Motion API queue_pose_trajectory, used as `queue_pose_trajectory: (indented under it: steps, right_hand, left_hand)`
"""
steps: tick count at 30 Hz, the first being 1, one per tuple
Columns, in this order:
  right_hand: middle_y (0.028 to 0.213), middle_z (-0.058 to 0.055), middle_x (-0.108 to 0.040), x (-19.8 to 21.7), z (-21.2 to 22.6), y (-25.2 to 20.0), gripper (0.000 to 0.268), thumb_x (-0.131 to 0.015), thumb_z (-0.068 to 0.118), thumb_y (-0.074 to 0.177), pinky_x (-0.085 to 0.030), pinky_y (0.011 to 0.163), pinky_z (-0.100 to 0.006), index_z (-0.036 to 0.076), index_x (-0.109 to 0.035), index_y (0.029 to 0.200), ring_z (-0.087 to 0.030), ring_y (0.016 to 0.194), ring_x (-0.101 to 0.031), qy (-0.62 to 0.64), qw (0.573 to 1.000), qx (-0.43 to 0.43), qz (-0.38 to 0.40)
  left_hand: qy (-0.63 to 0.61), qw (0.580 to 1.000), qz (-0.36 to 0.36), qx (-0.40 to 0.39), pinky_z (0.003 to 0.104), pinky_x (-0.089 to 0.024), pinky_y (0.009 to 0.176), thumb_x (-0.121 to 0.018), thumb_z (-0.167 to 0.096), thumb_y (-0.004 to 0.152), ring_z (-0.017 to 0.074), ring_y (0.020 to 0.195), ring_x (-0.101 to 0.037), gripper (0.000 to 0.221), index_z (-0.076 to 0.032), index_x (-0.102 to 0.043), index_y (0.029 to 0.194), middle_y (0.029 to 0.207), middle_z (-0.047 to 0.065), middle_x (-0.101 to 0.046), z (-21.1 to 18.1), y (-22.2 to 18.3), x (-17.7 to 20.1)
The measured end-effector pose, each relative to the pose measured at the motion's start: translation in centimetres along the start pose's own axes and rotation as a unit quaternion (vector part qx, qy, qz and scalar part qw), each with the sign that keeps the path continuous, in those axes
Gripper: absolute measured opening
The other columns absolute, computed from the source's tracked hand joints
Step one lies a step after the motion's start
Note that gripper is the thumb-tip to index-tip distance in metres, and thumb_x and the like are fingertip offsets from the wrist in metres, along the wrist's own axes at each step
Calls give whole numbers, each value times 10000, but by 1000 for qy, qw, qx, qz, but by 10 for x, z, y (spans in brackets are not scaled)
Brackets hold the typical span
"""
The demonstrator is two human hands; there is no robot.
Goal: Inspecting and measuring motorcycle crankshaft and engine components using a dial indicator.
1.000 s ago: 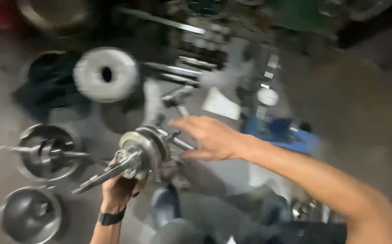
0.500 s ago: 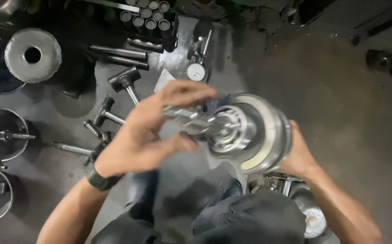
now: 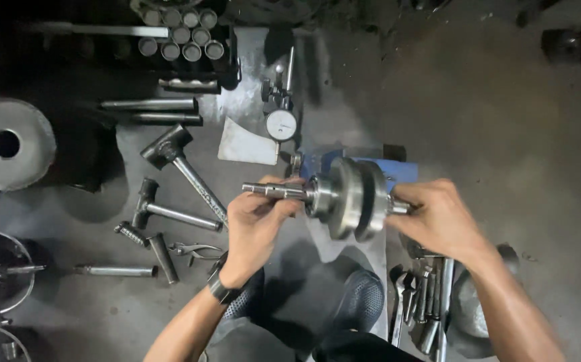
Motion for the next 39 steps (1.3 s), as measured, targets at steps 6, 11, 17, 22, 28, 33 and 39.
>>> queue_pose_trajectory:
  steps: [6,11,17,22,28,33,39]
  right_hand:
    - [984,-152,-784,-20,-10,21,372,-805,185,730,-605,744,-394,34,-757,1067,-261,842,-771,40,997,61,-39]
    - [1026,-153,-763,-34,-20,36,360,-792,182,770,-586,795,-391,29,-741,1092,-299,931,-753,65,995,53,-61]
    - [1014,-131,-768,-37,-29,50,353,-796,183,764,-581,792,-385,43,-746,1084,-307,928,-747,72,995,30,-56]
    - [1032,-137,-763,-44,-35,56,360,-802,177,761,-582,798,-386,40,-747,1090,-310,935,-745,68,995,41,-61]
    - [1042,-149,-761,-48,-37,60,394,-809,170,741,-579,799,-396,26,-741,1101,-322,942,-741,58,996,43,-59]
    - [1048,-152,-762,-50,-37,63,395,-820,178,743,-578,798,-403,27,-743,1100,-331,955,-737,54,997,30,-45]
    - [1060,-146,-765,-46,-30,67,393,-798,177,760,-600,747,-393,30,-736,1119,-310,935,-755,80,996,11,-37]
  left_hand:
    - [-100,992,-43,70,233,-526,727,-705,13,937,72,839,-626,205,53,-748,1133,993,5,-702,103,6,18]
    - [-98,989,-58,94,239,-497,679,-723,-22,928,77,768,-598,223,43,-752,1140,959,22,-707,132,17,18]
    - [-67,988,-85,112,245,-502,651,-767,-86,918,78,728,-606,179,45,-774,1039,884,30,-730,159,23,22]
    - [-34,988,-88,119,242,-486,627,-779,-120,924,82,703,-598,184,44,-782,1009,854,32,-735,169,22,26]
    - [-66,985,-89,131,244,-499,645,-772,-143,914,72,724,-606,211,22,-777,1045,878,20,-742,167,25,26]
    - [-59,986,-92,128,238,-467,636,-782,-152,911,69,718,-583,223,22,-781,1050,854,12,-727,167,26,26]
    - [-36,986,-95,135,236,-445,602,-781,-169,918,64,684,-558,210,19,-787,1010,799,3,-704,165,29,27]
Point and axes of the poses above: each hand's wrist, its own y-axis towards the middle knuckle, its own x-axis out of the back of the hand, z = x × y, the point moved 5 cm from there along y, towards the middle knuckle
